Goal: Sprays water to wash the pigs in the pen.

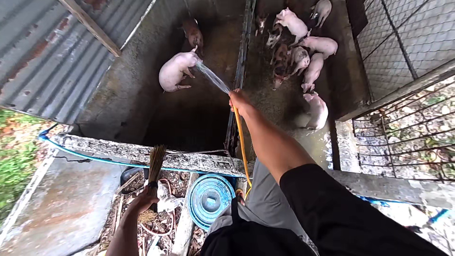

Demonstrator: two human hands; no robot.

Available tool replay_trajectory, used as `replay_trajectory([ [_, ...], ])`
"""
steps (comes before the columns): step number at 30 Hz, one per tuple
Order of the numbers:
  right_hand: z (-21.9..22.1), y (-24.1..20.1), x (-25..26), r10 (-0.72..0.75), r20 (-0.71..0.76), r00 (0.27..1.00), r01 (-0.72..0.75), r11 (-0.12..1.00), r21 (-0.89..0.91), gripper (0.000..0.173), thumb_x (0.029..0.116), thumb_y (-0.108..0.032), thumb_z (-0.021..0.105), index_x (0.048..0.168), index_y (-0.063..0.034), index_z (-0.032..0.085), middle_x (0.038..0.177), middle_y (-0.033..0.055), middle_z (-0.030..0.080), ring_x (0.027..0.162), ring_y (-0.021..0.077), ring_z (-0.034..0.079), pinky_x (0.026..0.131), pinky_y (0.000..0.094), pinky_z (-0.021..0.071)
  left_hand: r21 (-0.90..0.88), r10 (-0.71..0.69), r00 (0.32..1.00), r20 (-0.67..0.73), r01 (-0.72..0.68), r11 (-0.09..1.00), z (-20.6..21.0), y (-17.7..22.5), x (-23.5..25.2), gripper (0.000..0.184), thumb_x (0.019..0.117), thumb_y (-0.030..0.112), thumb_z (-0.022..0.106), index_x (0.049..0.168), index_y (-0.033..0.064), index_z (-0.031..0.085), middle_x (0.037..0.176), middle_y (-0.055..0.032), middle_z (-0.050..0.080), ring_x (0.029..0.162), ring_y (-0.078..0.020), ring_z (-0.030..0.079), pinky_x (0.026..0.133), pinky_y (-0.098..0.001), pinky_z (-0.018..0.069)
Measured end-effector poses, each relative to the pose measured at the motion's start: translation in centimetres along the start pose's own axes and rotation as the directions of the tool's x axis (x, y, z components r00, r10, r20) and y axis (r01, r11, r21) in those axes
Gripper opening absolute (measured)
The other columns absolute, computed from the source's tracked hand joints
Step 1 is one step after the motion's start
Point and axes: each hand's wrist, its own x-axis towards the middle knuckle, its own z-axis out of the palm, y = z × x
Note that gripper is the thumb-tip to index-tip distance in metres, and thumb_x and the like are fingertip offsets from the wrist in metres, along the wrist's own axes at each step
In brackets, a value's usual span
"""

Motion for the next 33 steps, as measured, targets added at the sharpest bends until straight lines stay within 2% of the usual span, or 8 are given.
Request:
replay_trajectory([
  [6,0.5,0.1,0.1,0.014,-0.013,1.000,-0.014,1.000,0.014,0.025,0.1070,-0.026,0.050,0.126,-0.0102,0.050,0.071,0.0026,0.048,0.052,0.0127,0.048,0.047,0.0272,0.0435,0.012,-0.021,1.000,0.017,0.021,1.000,-0.3,0.0,0.0,0.101,0.0836,0.018,0.084,0.163,0.0072,0.023,0.153,-0.0274,0.047,0.143,-0.0412,0.045,0.117,-0.0616,0.0352],
  [11,0.2,0.4,0.2,0.034,-0.029,0.999,-0.034,0.999,0.011,0.024,0.1065,-0.026,0.050,0.125,-0.0103,0.051,0.071,0.0031,0.048,0.053,0.0134,0.049,0.049,0.0285,0.0444,0.024,-0.011,1.000,0.014,0.011,1.000,-0.5,-0.6,0.5,0.102,0.0825,0.019,0.086,0.163,0.0086,0.024,0.154,-0.0251,0.046,0.145,-0.0410,0.042,0.118,-0.0618,0.0335],
  [13,0.1,0.4,0.4,0.038,-0.032,0.999,-0.038,0.999,0.016,0.025,0.1069,-0.026,0.050,0.126,-0.0106,0.051,0.072,0.0031,0.049,0.054,0.0137,0.049,0.049,0.0289,0.0446,0.038,-0.003,1.000,0.012,0.002,0.999,-0.6,-0.6,0.6,0.101,0.0825,0.021,0.086,0.163,0.0084,0.026,0.153,-0.0247,0.048,0.144,-0.0406,0.045,0.117,-0.0614,0.0352],
  [19,-0.4,0.8,0.7,0.054,-0.037,0.998,-0.053,0.998,0.016,0.024,0.1067,-0.026,0.050,0.123,-0.0098,0.053,0.072,0.0027,0.049,0.054,0.0135,0.049,0.049,0.0288,0.0440,0.043,-0.019,1.000,0.011,0.019,0.999,-0.8,-0.2,0.5,0.100,0.0822,0.021,0.086,0.162,0.0077,0.027,0.153,-0.0267,0.046,0.145,-0.0437,0.041,0.117,-0.0632,0.0338],
  [27,-0.9,0.6,1.1,0.050,-0.026,0.998,-0.049,0.999,0.012,0.027,0.1067,-0.028,0.050,0.127,-0.0100,0.053,0.074,0.0032,0.051,0.054,0.0128,0.050,0.049,0.0279,0.0449,0.074,0.001,1.000,0.002,-0.001,0.997,-0.9,-0.5,1.0,0.101,0.0814,0.023,0.086,0.162,0.0089,0.028,0.150,-0.0264,0.051,0.141,-0.0423,0.047,0.116,-0.0638,0.0362],
  [33,-0.9,0.7,1.3,0.053,-0.037,0.998,-0.053,0.999,0.000,0.026,0.1065,-0.028,0.050,0.125,-0.0098,0.054,0.072,0.0029,0.050,0.053,0.0125,0.050,0.049,0.0280,0.0453,0.079,-0.008,1.000,0.002,0.008,0.997,-0.7,-1.0,1.7,0.104,0.0809,0.027,0.087,0.163,0.0093,0.026,0.152,-0.0266,0.049,0.142,-0.0425,0.046,0.116,-0.0633,0.0359],
])
